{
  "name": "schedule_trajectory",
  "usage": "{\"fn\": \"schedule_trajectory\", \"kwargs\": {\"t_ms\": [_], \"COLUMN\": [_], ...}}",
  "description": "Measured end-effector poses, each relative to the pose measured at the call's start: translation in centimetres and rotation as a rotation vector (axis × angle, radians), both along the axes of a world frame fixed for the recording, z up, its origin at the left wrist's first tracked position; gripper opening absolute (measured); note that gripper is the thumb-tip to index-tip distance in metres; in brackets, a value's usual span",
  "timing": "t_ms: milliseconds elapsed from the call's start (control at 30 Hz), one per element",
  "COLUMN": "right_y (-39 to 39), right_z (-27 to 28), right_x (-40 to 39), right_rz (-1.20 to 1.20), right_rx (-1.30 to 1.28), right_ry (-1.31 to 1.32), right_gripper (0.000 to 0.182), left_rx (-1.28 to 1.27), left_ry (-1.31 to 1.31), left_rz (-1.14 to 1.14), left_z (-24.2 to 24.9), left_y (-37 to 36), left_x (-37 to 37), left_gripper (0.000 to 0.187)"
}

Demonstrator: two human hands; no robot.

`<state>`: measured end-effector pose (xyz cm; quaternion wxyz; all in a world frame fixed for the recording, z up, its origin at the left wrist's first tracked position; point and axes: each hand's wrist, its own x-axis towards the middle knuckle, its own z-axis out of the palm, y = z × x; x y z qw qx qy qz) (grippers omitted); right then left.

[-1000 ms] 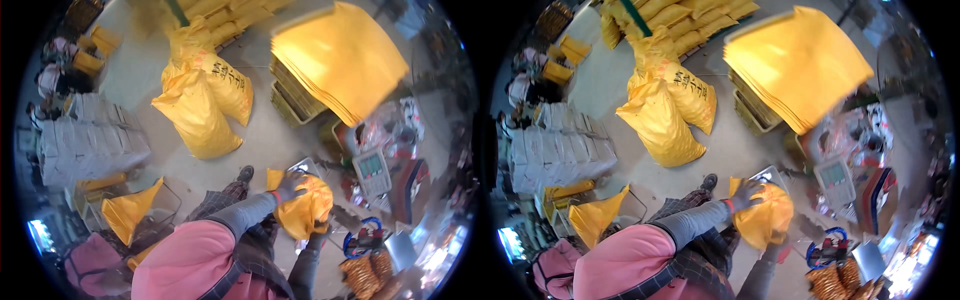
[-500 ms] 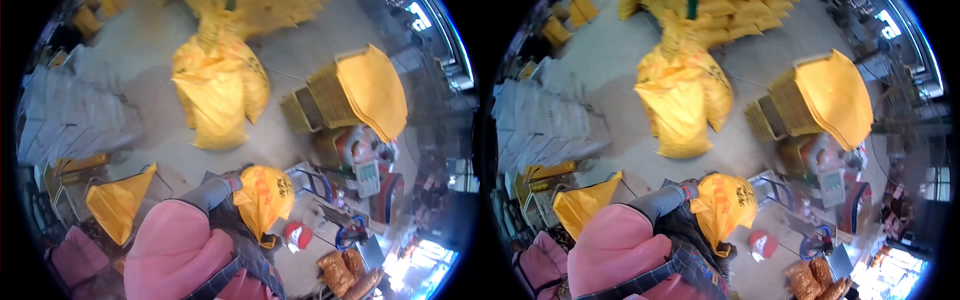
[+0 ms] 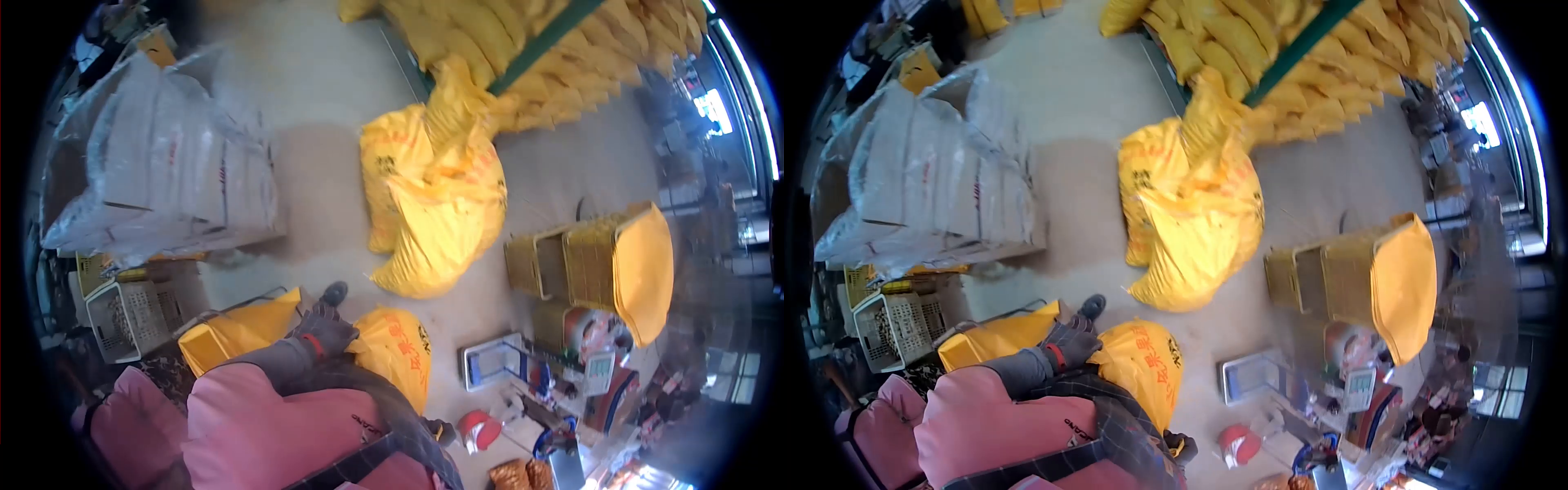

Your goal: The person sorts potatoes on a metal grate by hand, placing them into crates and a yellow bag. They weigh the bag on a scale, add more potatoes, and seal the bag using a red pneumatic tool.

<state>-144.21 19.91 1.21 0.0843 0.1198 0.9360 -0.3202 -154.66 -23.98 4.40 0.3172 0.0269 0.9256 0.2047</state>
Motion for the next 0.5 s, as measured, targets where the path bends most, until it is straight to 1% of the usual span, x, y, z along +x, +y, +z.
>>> {"fn": "schedule_trajectory", "kwargs": {"t_ms": [33, 67, 100, 133, 167, 200, 233, 267, 300, 333, 367, 400, 433, 467, 500], "right_y": [-2.9, -5.7, -8.2, -10.6, -11.0, -9.7, -11.6, -15.1, -17.1, -18.8, -19.8, -20.2, -20.8, -21.4, -20.8], "right_z": [1.8, 3.6, 5.3, 7.3, 4.9, 0.1, 1.8, 5.1, 6.2, 7.1, 7.3, 6.1, 5.7, 5.0, 2.4], "right_x": [-3.0, -5.7, -8.1, -9.7, -10.3, -10.3, -11.9, -14.8, -16.3, -17.7, -19.0, -20.3, -22.0, -24.3, -26.5], "right_rz": [-0.036, -0.108, -0.136, -0.148, 0.006, -0.158, -0.195, -0.222, -0.201, -0.296, -0.389, -0.205, -0.192, -0.178, -0.221], "right_rx": [-0.279, -0.552, -0.731, -0.853, -0.555, -1.115, -1.244, -1.374, -1.385, -1.386, -1.378, -1.431, -1.532, -1.634, -1.803], "right_ry": [-0.051, -0.115, -0.193, -0.260, -0.229, -0.375, -0.419, -0.468, -0.476, -0.553, -0.630, -0.542, -0.526, -0.508, -0.529], "right_gripper": [0.044, 0.044, 0.044, 0.044, 0.043, 0.042, 0.041, 0.041, 0.041, 0.041, 0.041, 0.040, 0.040, 0.040, 0.040], "left_rx": [0.110, 0.222, 0.305, 0.291, 0.390, 0.494, 0.226, 0.214, 0.157, 0.103, 0.087, 0.073, 0.063, 0.184, 0.306], "left_ry": [0.149, 0.303, 0.002, 0.014, 0.143, 0.266, 0.809, 0.813, 0.753, 0.692, 0.704, 0.890, 1.062, 0.955, 0.837], "left_rz": [0.121, 0.219, 0.598, 0.578, 0.567, 0.562, 0.242, 0.252, 0.292, 0.334, 0.348, 0.331, 0.318, 0.537, 0.752], "left_z": [-4.9, -7.2, -3.3, -2.7, -2.5, -2.2, -1.6, -0.7, 0.3, 1.2, 1.5, 1.4, 1.0, 0.3, 0.0], "left_y": [-1.0, -2.3, -3.8, -5.9, -7.9, -9.3, -10.3, -11.0, -12.4, -13.5, -14.4, -15.0, -14.9, -14.6, -13.9], "left_x": [2.3, 2.6, 1.5, 0.7, 0.3, 0.2, 0.0, -0.6, -1.8, -3.2, -4.9, -6.7, -8.3, -11.0, -14.4], "left_gripper": [0.026, 0.026, 0.024, 0.024, 0.026, 0.029, 0.028, 0.028, 0.028, 0.028, 0.028, 0.024, 0.022, 0.021, 0.021]}}
